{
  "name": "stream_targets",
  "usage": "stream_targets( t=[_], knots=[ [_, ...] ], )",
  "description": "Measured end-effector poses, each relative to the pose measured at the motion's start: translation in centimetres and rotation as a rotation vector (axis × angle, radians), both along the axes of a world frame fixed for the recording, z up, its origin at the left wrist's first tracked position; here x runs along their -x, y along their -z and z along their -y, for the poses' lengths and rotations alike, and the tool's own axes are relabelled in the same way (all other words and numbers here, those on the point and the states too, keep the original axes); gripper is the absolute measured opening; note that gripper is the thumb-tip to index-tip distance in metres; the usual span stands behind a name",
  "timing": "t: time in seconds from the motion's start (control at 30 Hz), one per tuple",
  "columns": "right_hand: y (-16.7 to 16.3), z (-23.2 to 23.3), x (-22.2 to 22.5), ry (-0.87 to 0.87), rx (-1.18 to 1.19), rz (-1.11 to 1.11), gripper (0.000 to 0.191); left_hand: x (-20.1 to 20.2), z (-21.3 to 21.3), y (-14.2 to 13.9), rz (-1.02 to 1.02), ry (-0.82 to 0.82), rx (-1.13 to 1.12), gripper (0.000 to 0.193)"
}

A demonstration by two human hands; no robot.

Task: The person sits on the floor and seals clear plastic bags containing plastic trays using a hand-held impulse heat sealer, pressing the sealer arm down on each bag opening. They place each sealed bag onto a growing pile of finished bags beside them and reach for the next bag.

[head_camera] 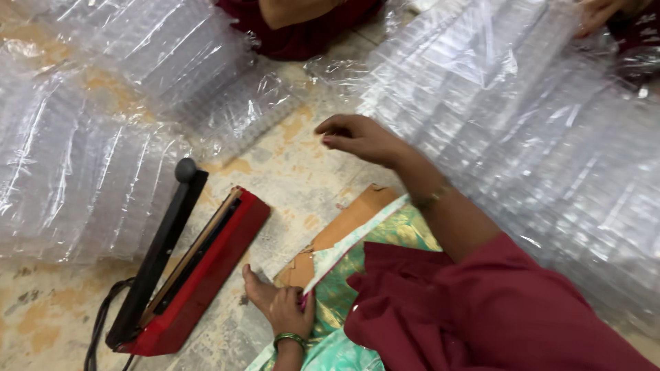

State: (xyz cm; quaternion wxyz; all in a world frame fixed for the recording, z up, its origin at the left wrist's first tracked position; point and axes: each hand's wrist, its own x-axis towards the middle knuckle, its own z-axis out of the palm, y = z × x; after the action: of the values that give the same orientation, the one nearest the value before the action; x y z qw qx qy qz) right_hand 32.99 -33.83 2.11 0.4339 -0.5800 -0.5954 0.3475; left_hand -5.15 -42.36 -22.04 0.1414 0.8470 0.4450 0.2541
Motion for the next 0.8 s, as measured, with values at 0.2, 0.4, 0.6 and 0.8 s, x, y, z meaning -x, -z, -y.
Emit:
stream_targets(
  t=[0.2,0.4,0.6,0.8],
  knots=[
    [-7.0,14.6,-13.3,0.663,-0.562,0.059,0.020,0.5,0.6,1.8,0.013,-0.025,0.060,0.031],
    [-5.3,23.2,-24.8,1.472,-0.474,0.658,0.076,1.3,1.3,2.6,0.046,-0.031,0.096,0.035],
    [-2.5,30.8,-21.9,1.510,-0.146,0.896,0.080,1.6,1.4,2.7,0.033,-0.029,0.089,0.038],
    [-5.2,34.2,-17.1,1.457,0.016,0.791,0.074,1.7,1.5,2.3,0.014,-0.030,0.071,0.036]
  ],
)
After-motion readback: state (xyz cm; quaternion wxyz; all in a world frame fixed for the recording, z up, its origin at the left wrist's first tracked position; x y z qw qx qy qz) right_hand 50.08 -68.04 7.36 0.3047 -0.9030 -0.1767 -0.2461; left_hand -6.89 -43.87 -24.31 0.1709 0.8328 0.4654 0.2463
